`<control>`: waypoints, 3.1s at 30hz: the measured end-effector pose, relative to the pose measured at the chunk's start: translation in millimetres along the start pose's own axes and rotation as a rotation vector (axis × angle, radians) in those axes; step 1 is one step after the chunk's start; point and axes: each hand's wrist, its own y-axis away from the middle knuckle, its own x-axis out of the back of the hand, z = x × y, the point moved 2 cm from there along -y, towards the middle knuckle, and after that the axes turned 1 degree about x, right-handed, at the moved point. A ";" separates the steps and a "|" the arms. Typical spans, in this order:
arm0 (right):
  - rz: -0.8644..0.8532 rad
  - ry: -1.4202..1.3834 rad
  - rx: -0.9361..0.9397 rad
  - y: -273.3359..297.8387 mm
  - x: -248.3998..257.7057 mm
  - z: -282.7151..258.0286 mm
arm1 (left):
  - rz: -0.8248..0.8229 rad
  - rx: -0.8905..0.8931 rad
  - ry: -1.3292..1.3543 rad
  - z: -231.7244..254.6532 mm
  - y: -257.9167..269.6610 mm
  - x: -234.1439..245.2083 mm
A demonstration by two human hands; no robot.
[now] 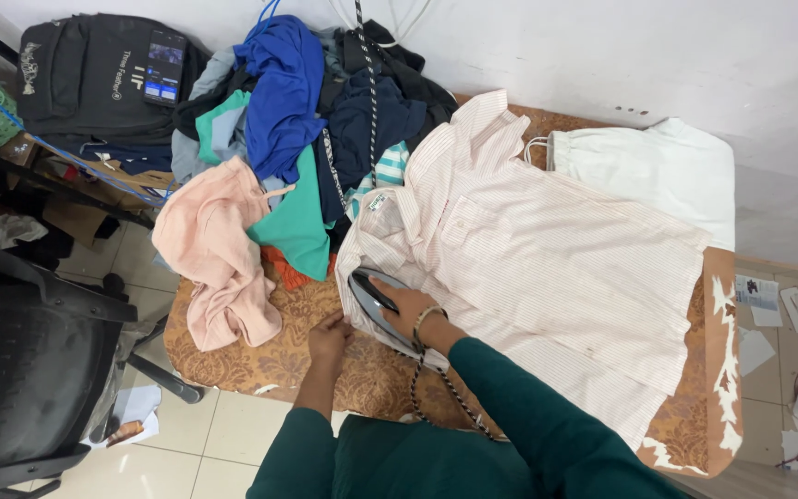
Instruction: The person irons a pair of white shorts on a patterned table, then switches to a pink striped shirt, smoothing and ironing it. The person handles the garments one at a time, adjusting their position on the table while using an electric iron.
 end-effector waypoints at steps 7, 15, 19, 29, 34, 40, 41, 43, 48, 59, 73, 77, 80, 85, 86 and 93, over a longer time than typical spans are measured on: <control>-0.054 0.048 -0.146 4.4 -0.3 -24.7 | 0.105 0.056 -0.072 19.5 20.3 -10.3; -0.042 0.044 -0.175 33.0 12.6 -25.2 | 0.103 0.076 -0.082 23.3 21.2 -9.3; 0.141 0.024 0.006 33.1 7.7 -36.1 | 0.065 0.048 -0.044 18.1 16.8 -6.4; -0.109 0.248 -0.011 -24.8 13.8 -58.3 | 0.037 0.068 -0.042 11.1 12.3 1.9; -0.106 0.197 -0.097 -22.6 10.7 -56.1 | 0.053 0.080 -0.050 11.1 9.6 1.4; 0.021 0.092 -0.221 -3.6 -0.1 -28.9 | 0.016 0.062 -0.032 7.5 2.1 1.8; 0.038 0.078 -0.255 0.4 -4.3 -28.6 | 0.015 0.075 -0.038 8.6 3.8 3.2; 0.065 0.068 -0.274 3.4 -9.4 -28.4 | 0.014 0.088 -0.059 9.7 9.4 4.7; 0.007 0.117 -0.108 -0.2 0.9 -30.6 | -0.016 0.055 -0.034 14.4 12.6 2.5; -0.013 0.135 -0.144 -2.7 -3.3 -44.2 | 0.001 0.076 -0.103 10.1 7.5 6.5; 0.139 0.039 -0.102 15.6 -15.8 -25.4 | 0.022 0.086 -0.130 22.9 21.0 1.7; 0.213 0.040 -0.108 3.6 -19.9 -14.4 | 0.005 0.082 -0.116 21.1 19.4 2.9; 0.257 0.067 -0.124 -27.4 -8.6 -13.9 | -0.002 0.087 -0.108 21.7 16.9 2.2; 0.104 0.071 -0.244 -40.0 8.2 -30.7 | 0.005 0.110 -0.115 22.6 16.1 2.4; 0.099 0.079 -0.238 -34.6 9.7 -32.9 | 0.011 0.114 -0.109 22.4 15.1 2.2; -0.050 0.095 -0.290 14.2 6.1 -32.1 | 0.028 0.099 -0.077 20.3 14.1 0.9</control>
